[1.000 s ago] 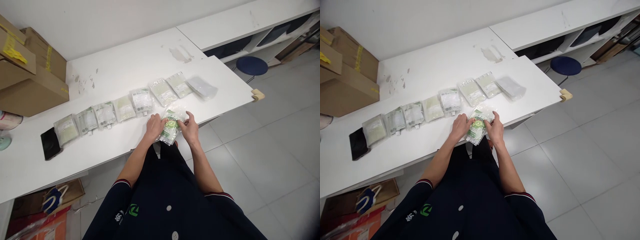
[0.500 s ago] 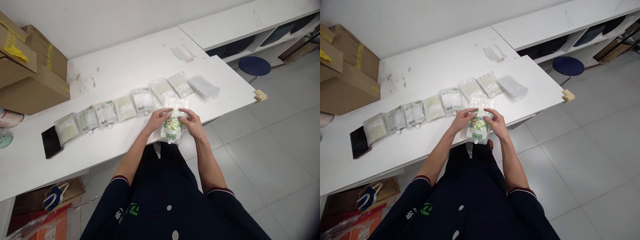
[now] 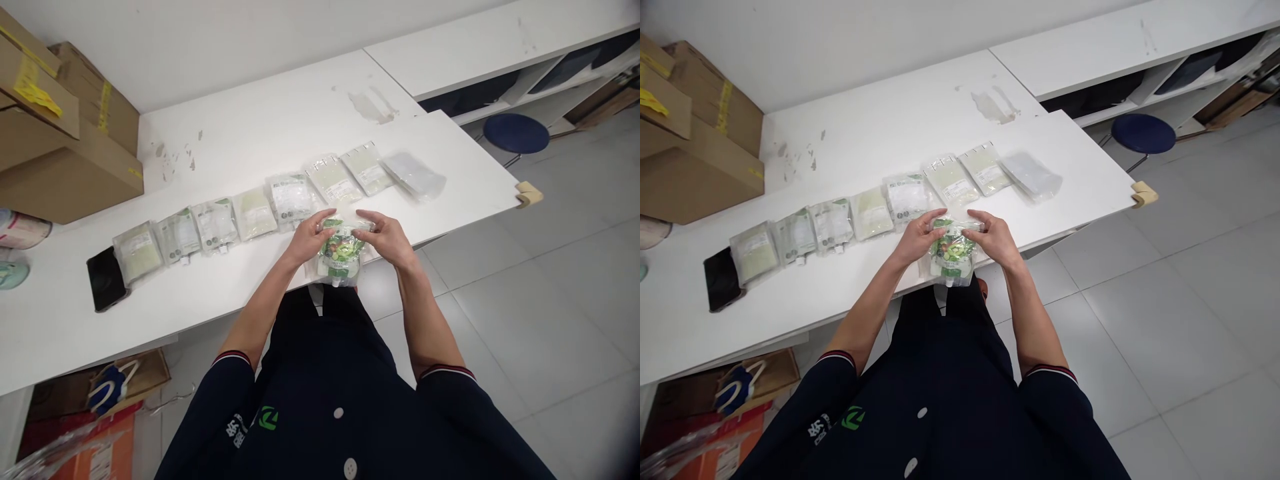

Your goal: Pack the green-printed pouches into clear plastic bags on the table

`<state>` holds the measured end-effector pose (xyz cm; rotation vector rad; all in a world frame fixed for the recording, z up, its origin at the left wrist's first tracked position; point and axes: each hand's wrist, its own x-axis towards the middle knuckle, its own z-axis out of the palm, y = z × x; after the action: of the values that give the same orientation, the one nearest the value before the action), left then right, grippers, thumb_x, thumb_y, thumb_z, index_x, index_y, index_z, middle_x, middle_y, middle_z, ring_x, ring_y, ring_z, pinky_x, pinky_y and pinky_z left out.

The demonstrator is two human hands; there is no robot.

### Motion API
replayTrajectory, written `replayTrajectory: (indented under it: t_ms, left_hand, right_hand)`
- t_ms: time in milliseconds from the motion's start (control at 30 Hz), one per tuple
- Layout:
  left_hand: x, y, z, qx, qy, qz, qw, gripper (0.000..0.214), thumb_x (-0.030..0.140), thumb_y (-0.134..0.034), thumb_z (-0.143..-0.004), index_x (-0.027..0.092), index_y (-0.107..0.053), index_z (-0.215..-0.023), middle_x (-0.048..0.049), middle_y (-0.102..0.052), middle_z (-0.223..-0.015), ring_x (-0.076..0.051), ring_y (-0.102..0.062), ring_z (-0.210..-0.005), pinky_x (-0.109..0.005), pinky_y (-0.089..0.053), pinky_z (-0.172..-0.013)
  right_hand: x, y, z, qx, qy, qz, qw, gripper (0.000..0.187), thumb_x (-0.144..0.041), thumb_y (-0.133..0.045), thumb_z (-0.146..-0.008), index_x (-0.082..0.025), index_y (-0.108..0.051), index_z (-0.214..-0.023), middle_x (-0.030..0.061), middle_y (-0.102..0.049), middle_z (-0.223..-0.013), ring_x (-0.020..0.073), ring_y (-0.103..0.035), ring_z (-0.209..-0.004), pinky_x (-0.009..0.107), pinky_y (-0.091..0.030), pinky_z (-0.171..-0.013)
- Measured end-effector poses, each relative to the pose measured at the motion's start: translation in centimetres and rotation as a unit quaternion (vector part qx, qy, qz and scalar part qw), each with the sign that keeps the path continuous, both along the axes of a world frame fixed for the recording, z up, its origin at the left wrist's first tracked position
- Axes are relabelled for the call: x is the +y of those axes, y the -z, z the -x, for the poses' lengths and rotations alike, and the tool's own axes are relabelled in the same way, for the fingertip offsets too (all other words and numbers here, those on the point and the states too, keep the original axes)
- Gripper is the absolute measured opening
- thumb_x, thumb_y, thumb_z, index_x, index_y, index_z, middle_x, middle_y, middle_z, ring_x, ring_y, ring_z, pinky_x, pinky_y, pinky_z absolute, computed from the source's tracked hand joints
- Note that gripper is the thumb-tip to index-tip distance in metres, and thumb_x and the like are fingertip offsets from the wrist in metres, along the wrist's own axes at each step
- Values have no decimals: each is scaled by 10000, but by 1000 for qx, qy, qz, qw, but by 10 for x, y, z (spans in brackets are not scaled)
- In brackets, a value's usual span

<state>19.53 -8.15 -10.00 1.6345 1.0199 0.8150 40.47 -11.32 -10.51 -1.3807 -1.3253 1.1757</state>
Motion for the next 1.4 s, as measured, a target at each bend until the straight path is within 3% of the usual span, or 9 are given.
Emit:
replayTrajectory:
  t_ms: [200, 467, 600, 700, 833, 933, 1067, 1233, 1400]
  left_hand:
    - [-7, -9, -2, 82, -41, 11, 996, 199, 346, -617, -839, 186, -664, -949, -27, -707, -869, -179, -667, -765, -273, -513, -663]
    - [-6, -9, 5, 9, -7, 55, 998, 192, 354, -639, -817, 184, -553, -841, 11, -588, -749, -123, -592, -625, -234, -467, -556]
    - [-5, -10, 7, 30, 20, 77, 996, 203, 394, -572, -877, 200, -513, -869, 35, -537, -646, -118, -559, -547, -241, -461, -545]
    - [-8, -28, 10, 134, -64, -38, 988, 287, 487, -505, -919, 213, -546, -996, -20, -616, -787, -176, -628, -729, -297, -496, -669]
    - [-18, -53, 25, 220, -236, -254, 912, 458, 584, -513, -890, 220, -553, -1165, -116, -597, -1209, -280, -510, -1192, -388, -439, -937]
    - [-26, -40, 44, 226, -244, -292, 897, 430, 553, -524, -896, 227, -582, -1171, -116, -586, -1243, -277, -475, -1232, -402, -395, -1002]
    - [-27, 5, 59, 244, -215, -260, 909, 364, 461, -462, -950, 209, -604, -1171, -116, -623, -1153, -251, -541, -1127, -411, -415, -987]
    - [-17, 18, 53, 240, -181, -257, 919, 323, 407, -458, -957, 217, -632, -1151, -111, -628, -1139, -245, -542, -1119, -421, -402, -1010]
    - [4, -3, 61, 170, -206, -264, 927, 309, 414, -497, -940, 211, -653, -1112, -97, -644, -1091, -224, -573, -1055, -385, -449, -945]
  right_hand:
    - [-1, -6, -3, -149, 7, -64, 987, 292, -465, -748, -688, -191, -653, -723, 87, -627, -971, 263, -596, -938, 387, -505, -758]
    - [-14, -7, 9, 51, -82, 6, 995, 368, -496, -696, -767, -226, -649, -1014, 18, -683, -889, 192, -623, -756, 324, -503, -676]
    - [-10, -1, 24, 61, -99, 18, 993, 371, -542, -666, -769, -192, -718, -883, 23, -696, -829, 210, -636, -773, 330, -504, -709]
    - [0, 9, 38, 64, 3, -29, 998, 421, -592, -656, -746, -188, -704, -856, 28, -689, -823, 215, -632, -812, 328, -513, -735]
    - [18, 20, 53, 115, 147, -31, 982, 555, -729, -514, -775, -233, -625, -998, 28, -671, -875, 196, -629, -809, 309, -537, -673]
    - [25, 24, 56, 143, 101, -7, 985, 642, -797, -412, -786, -265, -574, -1107, 45, -671, -944, 193, -636, -815, 323, -558, -659]
    - [33, 23, 49, 139, 4, 32, 990, 679, -800, -441, -772, -275, -582, -1178, 76, -685, -962, 223, -649, -857, 386, -579, -720]
    - [76, -11, 51, 118, 10, -32, 992, 644, -659, -637, -735, -250, -592, -1230, 74, -674, -1058, 268, -631, -1026, 463, -556, -842]
    - [139, -91, 93, 39, -17, -211, 976, 470, -577, -489, -867, -228, -646, -1139, 2, -627, -1152, 257, -511, -1256, 472, -420, -1031]
